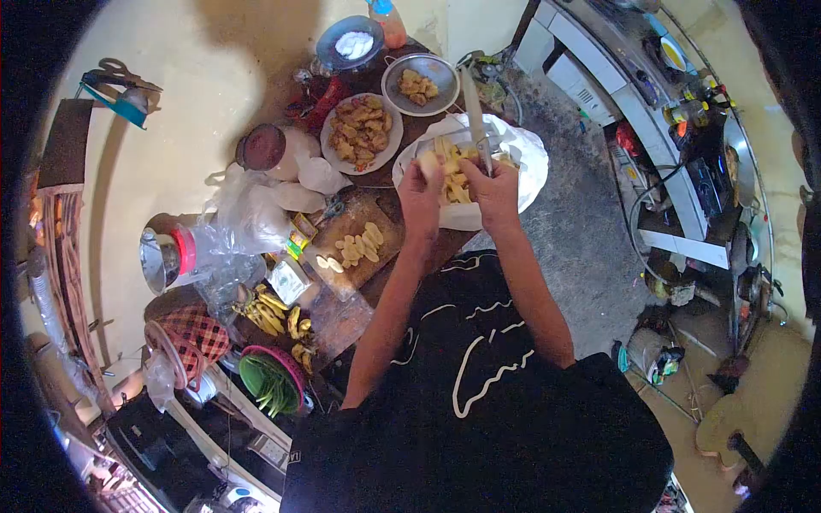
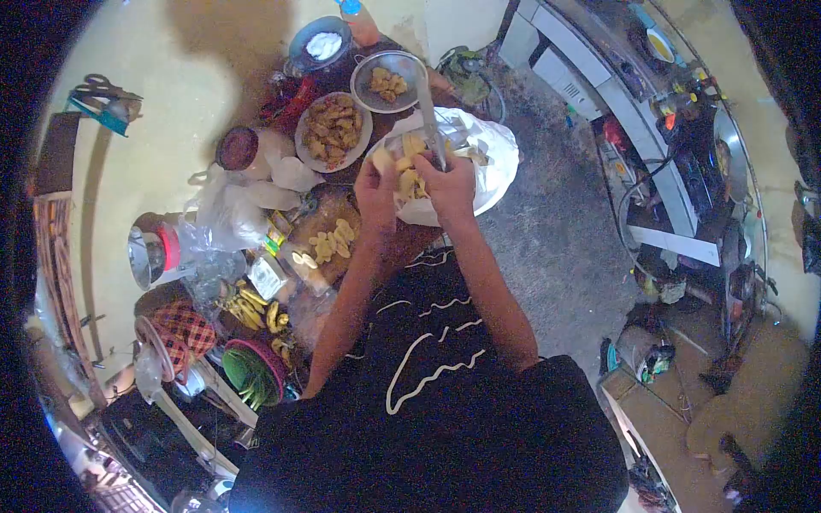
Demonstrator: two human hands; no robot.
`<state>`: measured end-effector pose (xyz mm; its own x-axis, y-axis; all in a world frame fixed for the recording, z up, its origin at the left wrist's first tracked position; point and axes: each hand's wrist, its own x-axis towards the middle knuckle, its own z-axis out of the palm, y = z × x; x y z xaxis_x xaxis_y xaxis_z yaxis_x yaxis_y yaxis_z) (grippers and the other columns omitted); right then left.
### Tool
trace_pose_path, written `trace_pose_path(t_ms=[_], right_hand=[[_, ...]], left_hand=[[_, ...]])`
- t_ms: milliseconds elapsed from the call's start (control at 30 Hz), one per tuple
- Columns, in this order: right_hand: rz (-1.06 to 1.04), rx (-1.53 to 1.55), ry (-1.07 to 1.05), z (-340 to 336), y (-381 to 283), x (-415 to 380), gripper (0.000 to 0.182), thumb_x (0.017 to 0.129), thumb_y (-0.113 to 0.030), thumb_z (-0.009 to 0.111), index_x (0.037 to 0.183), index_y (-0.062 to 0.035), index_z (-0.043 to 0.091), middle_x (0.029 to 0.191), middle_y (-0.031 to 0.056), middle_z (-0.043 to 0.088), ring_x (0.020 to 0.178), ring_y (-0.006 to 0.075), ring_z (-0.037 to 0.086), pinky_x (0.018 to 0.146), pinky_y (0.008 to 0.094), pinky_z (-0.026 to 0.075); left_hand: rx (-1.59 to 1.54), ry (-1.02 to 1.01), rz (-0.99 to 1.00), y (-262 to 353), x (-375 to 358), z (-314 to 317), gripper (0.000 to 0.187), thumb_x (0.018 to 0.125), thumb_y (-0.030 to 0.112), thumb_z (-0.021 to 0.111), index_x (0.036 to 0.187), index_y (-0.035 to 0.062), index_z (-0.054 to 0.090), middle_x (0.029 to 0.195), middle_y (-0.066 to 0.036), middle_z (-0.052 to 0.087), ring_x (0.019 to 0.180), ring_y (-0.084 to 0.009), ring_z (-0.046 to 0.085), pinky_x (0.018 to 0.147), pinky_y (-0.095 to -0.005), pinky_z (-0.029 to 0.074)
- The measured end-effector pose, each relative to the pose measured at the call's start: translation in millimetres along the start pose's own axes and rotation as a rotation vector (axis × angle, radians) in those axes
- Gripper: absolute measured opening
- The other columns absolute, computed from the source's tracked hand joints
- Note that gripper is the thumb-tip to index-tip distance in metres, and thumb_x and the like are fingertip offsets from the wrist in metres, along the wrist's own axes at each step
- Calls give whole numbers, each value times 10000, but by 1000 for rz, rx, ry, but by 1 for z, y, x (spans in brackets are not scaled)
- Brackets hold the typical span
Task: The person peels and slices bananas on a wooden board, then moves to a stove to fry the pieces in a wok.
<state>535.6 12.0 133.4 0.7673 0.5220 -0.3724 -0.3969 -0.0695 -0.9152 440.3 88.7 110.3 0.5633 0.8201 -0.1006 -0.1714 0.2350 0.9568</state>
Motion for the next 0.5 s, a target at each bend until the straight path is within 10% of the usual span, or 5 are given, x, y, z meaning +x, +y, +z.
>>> trace_pose_path(t_ms=[167, 333, 500], right_hand=[[48, 128, 124, -12, 4, 4, 142, 795, -134, 721, 821, -21, 639, 598, -40, 531, 452, 24, 403, 389, 217, 282], [20, 120, 147, -33, 20, 12, 149, 773, -128, 732, 824, -18, 647, 620, -32, 556, 489, 60, 467, 433, 232, 368], [-164, -593, 352, -46, 28, 23, 217, 783, -229, 724, 766, -17, 683, 661, -7, 612, 532, 99, 533, 526, 274, 446]], left_hand=[[-705, 161, -62, 17, 10, -10, 318, 959, 243, 523, 1200, 36, 503, 1005, -45, 570, 945, -163, 570, 918, -390, 480], [-772, 166, -91, 22, 14, -19, 404, 955, 293, 515, 1274, 52, 453, 1020, -44, 565, 959, -176, 572, 944, -459, 477], [-572, 193, -147, 17, 10, -14, 343, 946, 237, 543, 1227, 54, 470, 1022, -62, 571, 945, -176, 587, 902, -418, 503]])
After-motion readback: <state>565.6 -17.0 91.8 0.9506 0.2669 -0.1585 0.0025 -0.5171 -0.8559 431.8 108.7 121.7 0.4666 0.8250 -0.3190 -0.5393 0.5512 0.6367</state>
